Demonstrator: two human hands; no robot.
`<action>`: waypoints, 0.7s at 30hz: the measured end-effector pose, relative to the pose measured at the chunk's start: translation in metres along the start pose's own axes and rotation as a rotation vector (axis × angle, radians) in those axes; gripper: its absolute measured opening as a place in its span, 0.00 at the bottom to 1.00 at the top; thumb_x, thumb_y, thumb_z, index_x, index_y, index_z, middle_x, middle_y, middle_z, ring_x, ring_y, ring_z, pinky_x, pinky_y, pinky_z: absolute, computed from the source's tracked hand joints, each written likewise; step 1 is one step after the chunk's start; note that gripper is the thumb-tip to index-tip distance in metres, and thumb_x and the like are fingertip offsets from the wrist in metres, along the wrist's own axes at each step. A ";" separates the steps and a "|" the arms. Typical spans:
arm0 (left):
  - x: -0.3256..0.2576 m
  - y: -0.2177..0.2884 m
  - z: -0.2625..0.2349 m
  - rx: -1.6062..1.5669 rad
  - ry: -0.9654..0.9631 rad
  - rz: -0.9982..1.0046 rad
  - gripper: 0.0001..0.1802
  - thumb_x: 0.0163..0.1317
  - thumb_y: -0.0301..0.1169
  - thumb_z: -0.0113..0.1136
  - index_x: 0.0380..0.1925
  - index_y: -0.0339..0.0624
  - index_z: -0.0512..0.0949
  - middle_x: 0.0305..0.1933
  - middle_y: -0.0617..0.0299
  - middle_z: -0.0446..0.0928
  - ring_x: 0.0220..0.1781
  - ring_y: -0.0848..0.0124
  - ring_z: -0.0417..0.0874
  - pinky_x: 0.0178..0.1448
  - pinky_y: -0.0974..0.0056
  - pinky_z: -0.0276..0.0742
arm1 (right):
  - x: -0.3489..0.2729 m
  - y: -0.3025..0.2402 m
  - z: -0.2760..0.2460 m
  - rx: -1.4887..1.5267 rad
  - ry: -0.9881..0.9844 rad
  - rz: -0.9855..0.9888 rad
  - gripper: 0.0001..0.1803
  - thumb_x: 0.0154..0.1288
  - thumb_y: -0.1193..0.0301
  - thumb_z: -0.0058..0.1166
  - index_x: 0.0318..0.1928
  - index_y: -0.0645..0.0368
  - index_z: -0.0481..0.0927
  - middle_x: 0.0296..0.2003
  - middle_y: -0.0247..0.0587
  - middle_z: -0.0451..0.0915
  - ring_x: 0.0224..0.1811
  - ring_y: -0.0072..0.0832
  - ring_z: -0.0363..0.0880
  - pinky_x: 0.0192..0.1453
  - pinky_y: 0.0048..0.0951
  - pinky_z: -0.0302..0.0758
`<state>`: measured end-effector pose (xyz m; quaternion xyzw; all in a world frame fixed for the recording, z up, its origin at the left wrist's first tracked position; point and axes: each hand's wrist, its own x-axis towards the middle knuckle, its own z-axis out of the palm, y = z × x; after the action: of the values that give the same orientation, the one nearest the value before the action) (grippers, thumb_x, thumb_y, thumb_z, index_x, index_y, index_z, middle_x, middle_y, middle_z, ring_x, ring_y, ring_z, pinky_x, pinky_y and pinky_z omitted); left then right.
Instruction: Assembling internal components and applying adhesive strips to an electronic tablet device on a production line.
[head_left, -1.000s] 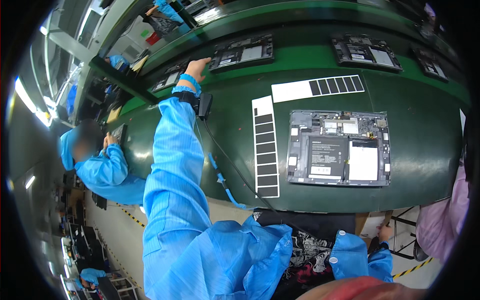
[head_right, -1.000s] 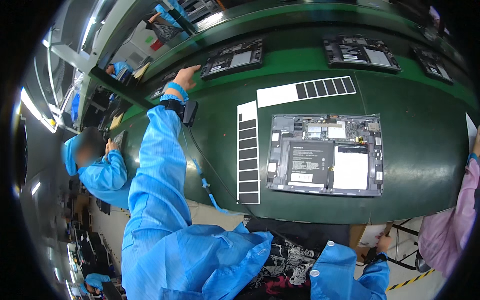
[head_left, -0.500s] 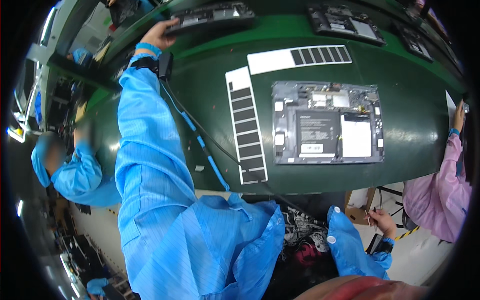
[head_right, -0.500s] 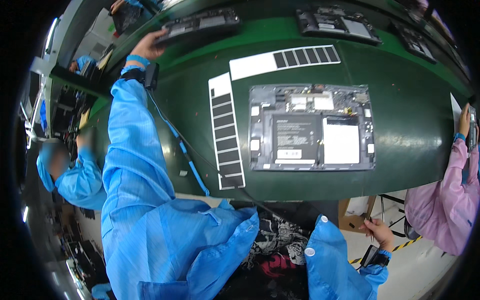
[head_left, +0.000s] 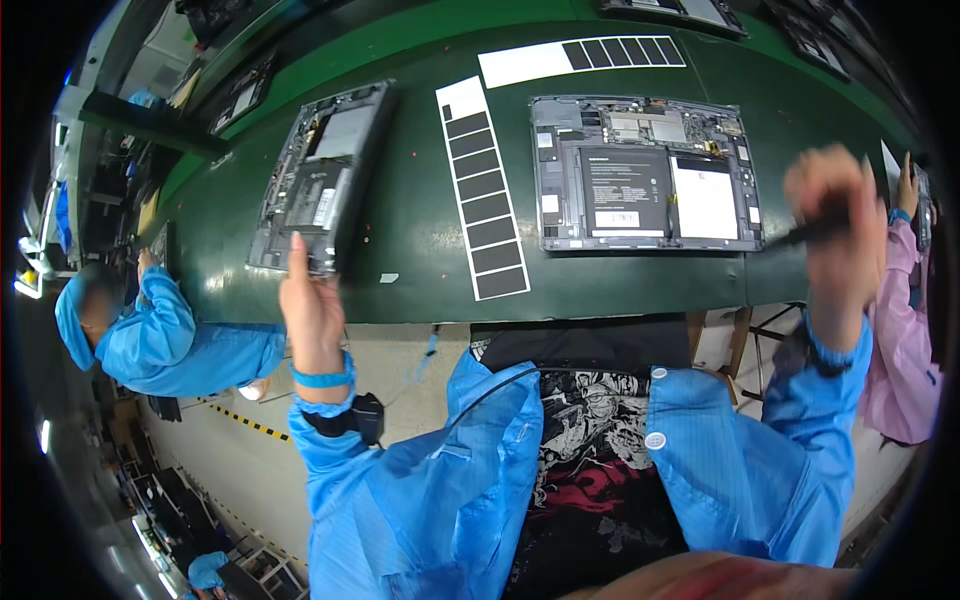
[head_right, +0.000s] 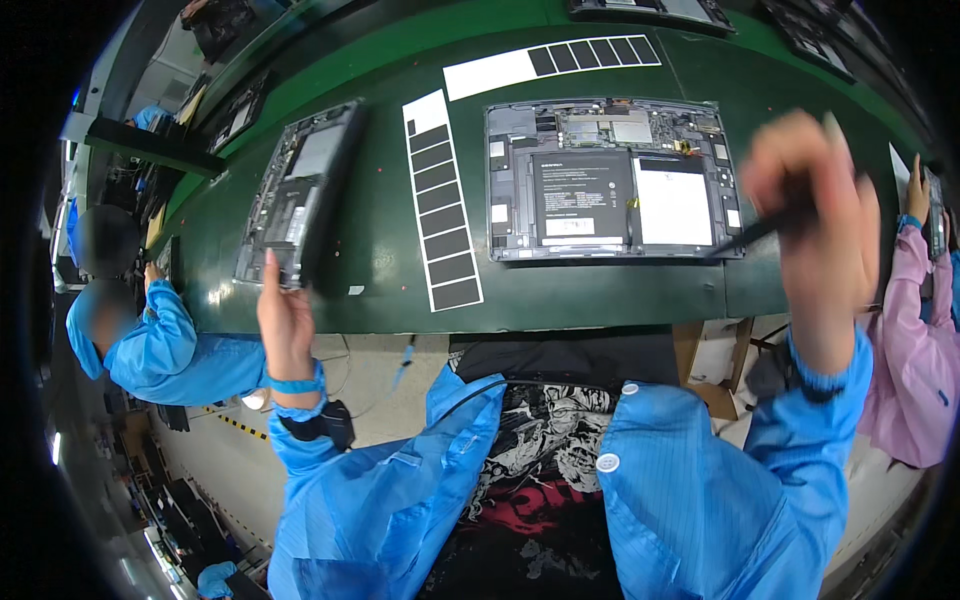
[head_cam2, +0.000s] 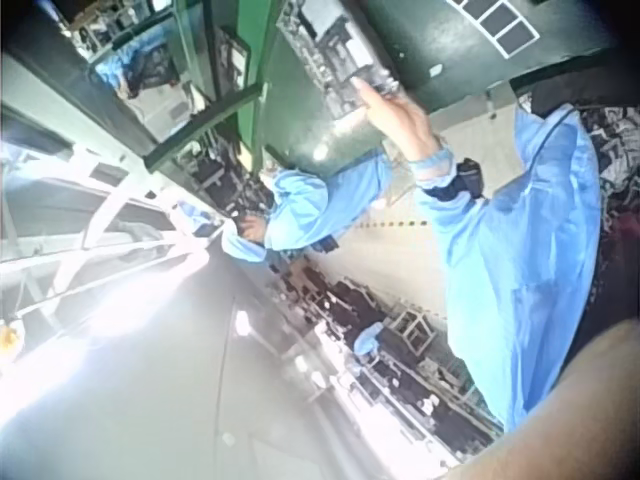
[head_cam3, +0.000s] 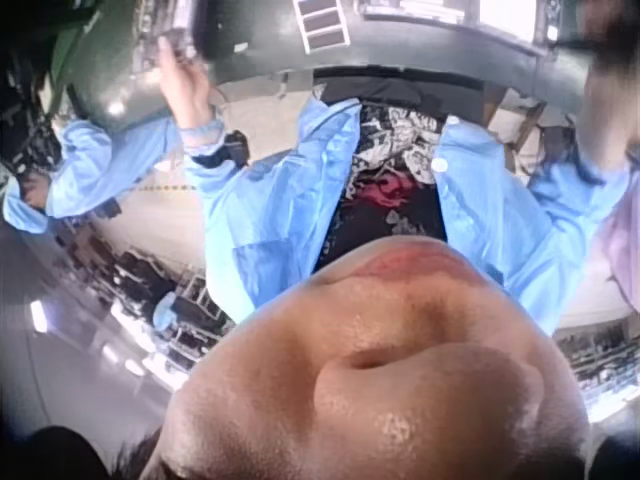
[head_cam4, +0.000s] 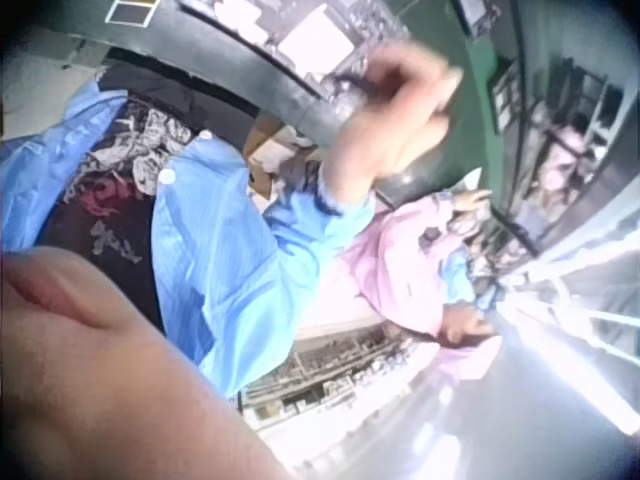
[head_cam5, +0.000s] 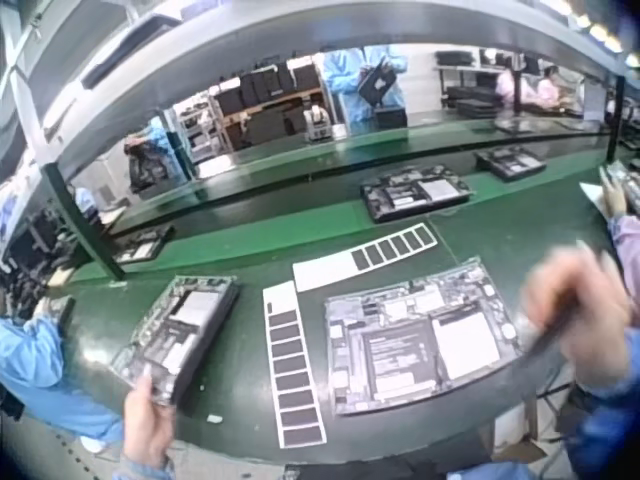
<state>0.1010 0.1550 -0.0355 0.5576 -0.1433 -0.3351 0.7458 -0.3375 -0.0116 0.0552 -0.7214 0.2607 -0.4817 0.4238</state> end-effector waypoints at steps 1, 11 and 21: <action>-0.005 -0.011 -0.001 0.119 0.005 0.035 0.21 0.68 0.43 0.53 0.48 0.34 0.72 0.45 0.56 0.79 0.44 0.71 0.82 0.45 0.68 0.79 | 0.018 -0.005 0.016 -0.016 0.066 0.054 0.28 0.70 0.50 0.39 0.35 0.66 0.77 0.24 0.33 0.69 0.25 0.19 0.61 0.28 0.23 0.59; -0.057 0.029 0.067 0.951 -0.496 0.379 0.17 0.64 0.37 0.57 0.25 0.33 0.78 0.18 0.61 0.75 0.20 0.78 0.71 0.24 0.69 0.64 | 0.124 0.072 0.148 0.177 -0.178 0.362 0.22 0.63 0.55 0.57 0.39 0.66 0.80 0.31 0.44 0.81 0.32 0.25 0.82 0.38 0.25 0.81; 0.012 -0.077 0.132 1.652 -0.338 0.868 0.27 0.61 0.47 0.54 0.53 0.39 0.74 0.61 0.52 0.69 0.62 0.57 0.68 0.56 0.50 0.71 | 0.136 0.135 0.213 -0.309 -0.111 0.211 0.14 0.57 0.62 0.57 0.30 0.62 0.84 0.19 0.44 0.82 0.24 0.31 0.84 0.37 0.27 0.78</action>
<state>0.0060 0.0383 -0.0641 0.7513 -0.6359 0.1026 0.1439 -0.0842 -0.1093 -0.0344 -0.7720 0.3822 -0.3481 0.3698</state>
